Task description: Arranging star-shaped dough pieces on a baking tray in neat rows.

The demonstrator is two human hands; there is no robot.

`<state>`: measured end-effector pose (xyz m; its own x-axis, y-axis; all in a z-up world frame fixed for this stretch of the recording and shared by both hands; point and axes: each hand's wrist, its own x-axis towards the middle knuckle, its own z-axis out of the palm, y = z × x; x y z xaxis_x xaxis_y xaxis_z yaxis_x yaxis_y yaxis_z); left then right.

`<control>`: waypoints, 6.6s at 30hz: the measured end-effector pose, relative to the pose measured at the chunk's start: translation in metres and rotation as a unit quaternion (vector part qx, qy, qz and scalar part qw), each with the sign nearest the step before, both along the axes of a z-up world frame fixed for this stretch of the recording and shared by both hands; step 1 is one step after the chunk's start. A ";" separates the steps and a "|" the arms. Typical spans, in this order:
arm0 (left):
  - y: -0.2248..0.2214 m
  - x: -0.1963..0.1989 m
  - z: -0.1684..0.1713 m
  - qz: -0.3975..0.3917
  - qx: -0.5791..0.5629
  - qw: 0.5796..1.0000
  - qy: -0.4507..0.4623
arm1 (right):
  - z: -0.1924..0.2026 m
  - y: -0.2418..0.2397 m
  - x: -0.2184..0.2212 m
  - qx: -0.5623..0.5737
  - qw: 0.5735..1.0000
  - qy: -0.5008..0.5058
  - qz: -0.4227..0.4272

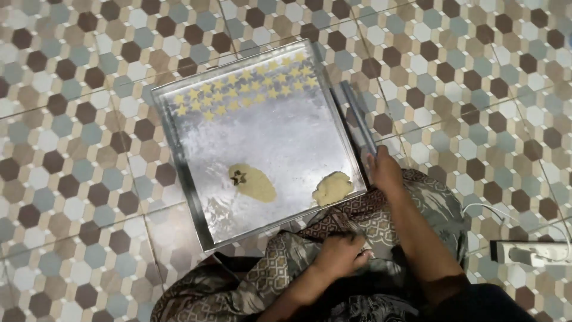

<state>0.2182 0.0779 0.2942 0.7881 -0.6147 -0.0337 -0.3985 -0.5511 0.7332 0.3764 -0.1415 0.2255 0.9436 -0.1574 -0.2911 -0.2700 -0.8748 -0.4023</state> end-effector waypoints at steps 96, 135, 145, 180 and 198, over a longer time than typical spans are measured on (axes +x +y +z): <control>0.270 0.132 -0.112 0.310 0.209 0.926 -0.054 | -0.036 0.312 0.013 0.058 0.912 -0.167 0.371; 0.258 0.127 -0.098 0.243 0.305 0.880 -0.270 | -0.042 0.332 0.005 -0.063 0.893 -0.256 0.366; 0.257 0.126 -0.079 0.285 0.274 0.916 -0.067 | -0.052 0.331 0.003 -0.040 0.895 -0.238 0.375; 0.263 0.126 -0.094 0.304 0.242 0.913 -0.124 | 0.036 0.253 -0.017 0.044 0.921 -0.238 0.305; 0.261 0.137 -0.100 0.294 0.252 0.910 -0.149 | 0.032 0.178 -0.094 0.197 0.930 -0.260 0.170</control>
